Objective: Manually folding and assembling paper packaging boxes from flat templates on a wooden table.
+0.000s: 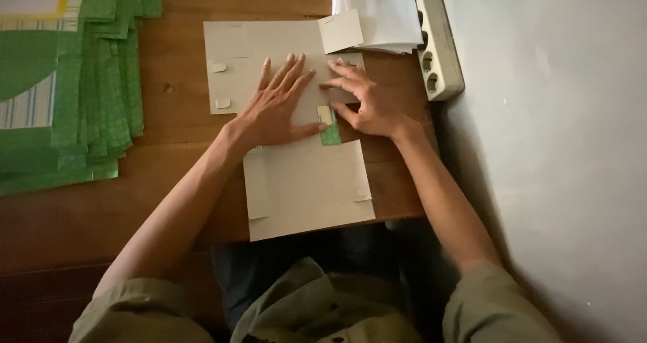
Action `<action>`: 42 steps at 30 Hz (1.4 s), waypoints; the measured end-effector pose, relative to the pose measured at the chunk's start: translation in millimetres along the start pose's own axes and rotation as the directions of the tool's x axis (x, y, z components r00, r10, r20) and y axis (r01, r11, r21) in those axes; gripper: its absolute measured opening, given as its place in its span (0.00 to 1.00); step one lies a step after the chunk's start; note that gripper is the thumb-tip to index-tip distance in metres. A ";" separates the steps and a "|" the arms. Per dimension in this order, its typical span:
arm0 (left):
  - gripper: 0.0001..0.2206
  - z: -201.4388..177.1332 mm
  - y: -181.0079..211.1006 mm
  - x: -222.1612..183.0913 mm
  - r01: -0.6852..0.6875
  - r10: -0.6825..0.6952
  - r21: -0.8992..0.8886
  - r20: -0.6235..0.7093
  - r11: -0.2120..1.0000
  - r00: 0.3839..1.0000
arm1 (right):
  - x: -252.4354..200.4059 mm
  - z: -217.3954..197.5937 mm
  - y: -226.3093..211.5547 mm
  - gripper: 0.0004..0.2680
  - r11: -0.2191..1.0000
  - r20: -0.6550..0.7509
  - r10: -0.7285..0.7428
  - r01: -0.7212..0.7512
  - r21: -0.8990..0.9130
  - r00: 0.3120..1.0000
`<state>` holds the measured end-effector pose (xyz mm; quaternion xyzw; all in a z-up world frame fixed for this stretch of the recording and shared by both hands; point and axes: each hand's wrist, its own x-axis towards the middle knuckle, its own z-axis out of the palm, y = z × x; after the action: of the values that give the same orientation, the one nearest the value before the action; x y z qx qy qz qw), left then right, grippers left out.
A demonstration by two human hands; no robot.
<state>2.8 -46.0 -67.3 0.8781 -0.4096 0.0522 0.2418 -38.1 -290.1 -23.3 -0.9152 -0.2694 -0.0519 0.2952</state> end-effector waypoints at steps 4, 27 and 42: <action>0.45 -2.7 0.0 0.0 -0.013 0.013 0.007 -0.010 1.000 1.000 | 1.0 -1.9 -1.7 0.14 0.999 0.008 -0.003 0.002 0.050 1.000; 0.45 -2.8 -1.9 3.2 0.021 -0.020 -0.017 0.050 1.000 0.999 | 6.9 -28.8 -9.9 0.31 0.996 0.332 0.094 -0.089 -0.029 0.939; 0.47 -4.9 1.0 3.0 0.016 -0.014 -0.052 0.032 0.999 0.999 | 6.4 -25.5 -2.5 0.41 0.994 0.385 0.101 -0.081 -0.067 0.917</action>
<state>4.6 -46.3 -61.7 0.8752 -0.4080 0.0257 0.2586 -32.3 -299.9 0.6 -0.9260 -0.2783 0.1371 0.2152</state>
